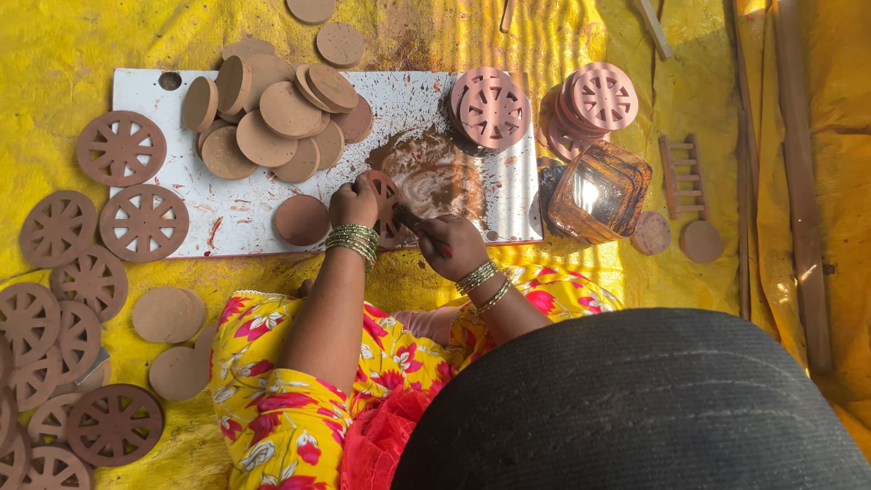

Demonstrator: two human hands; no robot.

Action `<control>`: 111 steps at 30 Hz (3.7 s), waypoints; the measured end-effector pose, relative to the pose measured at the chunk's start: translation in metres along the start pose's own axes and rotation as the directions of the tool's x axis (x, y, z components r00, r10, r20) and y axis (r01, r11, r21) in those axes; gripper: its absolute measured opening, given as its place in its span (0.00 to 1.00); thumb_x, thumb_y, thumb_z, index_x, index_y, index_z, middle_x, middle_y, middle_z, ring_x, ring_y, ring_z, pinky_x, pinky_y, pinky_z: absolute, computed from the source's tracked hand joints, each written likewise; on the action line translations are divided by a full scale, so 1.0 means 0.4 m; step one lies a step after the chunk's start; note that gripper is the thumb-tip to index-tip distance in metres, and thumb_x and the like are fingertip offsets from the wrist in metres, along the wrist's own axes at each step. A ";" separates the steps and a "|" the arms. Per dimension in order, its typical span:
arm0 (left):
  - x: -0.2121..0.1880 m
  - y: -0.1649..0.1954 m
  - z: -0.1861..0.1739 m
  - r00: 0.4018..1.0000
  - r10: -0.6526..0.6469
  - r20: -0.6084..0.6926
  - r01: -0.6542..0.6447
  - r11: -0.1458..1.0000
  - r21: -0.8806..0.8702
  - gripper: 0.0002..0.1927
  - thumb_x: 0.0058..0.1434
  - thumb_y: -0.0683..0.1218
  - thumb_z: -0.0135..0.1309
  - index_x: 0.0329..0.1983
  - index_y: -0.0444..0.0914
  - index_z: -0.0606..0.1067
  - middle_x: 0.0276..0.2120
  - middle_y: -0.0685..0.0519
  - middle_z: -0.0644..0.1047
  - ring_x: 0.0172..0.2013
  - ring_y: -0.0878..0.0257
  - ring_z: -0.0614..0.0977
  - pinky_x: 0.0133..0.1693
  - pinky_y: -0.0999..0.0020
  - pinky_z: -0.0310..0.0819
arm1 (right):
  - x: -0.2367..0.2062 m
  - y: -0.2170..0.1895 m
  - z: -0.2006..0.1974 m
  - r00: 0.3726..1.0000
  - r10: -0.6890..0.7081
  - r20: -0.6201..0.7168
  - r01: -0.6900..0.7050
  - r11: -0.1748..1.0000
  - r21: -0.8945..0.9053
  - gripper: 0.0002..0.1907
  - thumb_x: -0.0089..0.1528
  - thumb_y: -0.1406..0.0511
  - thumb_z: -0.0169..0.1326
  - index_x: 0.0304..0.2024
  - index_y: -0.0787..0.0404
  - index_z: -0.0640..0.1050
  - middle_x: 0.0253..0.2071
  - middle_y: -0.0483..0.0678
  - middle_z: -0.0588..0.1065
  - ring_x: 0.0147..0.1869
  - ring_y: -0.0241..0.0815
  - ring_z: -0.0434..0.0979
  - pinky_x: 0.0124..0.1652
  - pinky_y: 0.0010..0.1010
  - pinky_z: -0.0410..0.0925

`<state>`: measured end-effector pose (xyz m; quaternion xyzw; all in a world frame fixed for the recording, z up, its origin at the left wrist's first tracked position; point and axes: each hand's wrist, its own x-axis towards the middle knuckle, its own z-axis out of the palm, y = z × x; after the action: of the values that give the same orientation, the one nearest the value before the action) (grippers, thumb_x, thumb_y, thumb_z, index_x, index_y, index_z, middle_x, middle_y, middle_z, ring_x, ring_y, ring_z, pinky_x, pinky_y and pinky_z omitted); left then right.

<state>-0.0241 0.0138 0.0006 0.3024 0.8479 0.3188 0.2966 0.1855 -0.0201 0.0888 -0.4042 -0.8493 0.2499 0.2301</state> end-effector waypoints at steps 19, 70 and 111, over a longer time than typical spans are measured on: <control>0.028 -0.034 0.017 0.995 0.072 0.069 -0.040 0.920 -0.389 0.18 0.65 0.52 0.58 0.37 0.30 0.81 0.31 0.39 0.83 0.32 0.53 0.83 0.38 0.57 0.76 | -0.020 0.057 0.013 0.999 -0.044 0.012 0.041 0.980 0.192 0.09 0.59 0.66 0.58 0.42 0.59 0.82 0.34 0.53 0.79 0.38 0.54 0.82 0.40 0.41 0.74; -0.232 0.068 -0.211 0.991 -0.015 0.133 0.125 0.469 -0.875 0.19 0.63 0.40 0.50 0.58 0.40 0.72 0.46 0.53 0.80 0.40 0.62 0.84 0.39 0.60 0.80 | -0.110 -0.082 0.023 0.852 0.511 -0.114 -0.444 0.821 0.359 0.14 0.62 0.60 0.59 0.49 0.57 0.82 0.42 0.49 0.83 0.47 0.41 0.82 0.48 0.31 0.73; -0.041 -0.019 0.044 0.961 0.275 -0.044 -0.269 0.878 -0.396 0.11 0.65 0.47 0.57 0.46 0.38 0.84 0.36 0.52 0.86 0.35 0.68 0.85 0.40 0.70 0.76 | -0.059 0.032 -0.088 0.973 -0.228 0.035 0.218 0.958 0.188 0.11 0.59 0.66 0.62 0.44 0.58 0.82 0.44 0.51 0.80 0.49 0.52 0.80 0.52 0.44 0.69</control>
<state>-0.0038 0.0041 -0.0105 0.3538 0.7122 0.5209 0.3101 0.2272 -0.0236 0.1035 -0.2757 -0.8690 0.3106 0.2690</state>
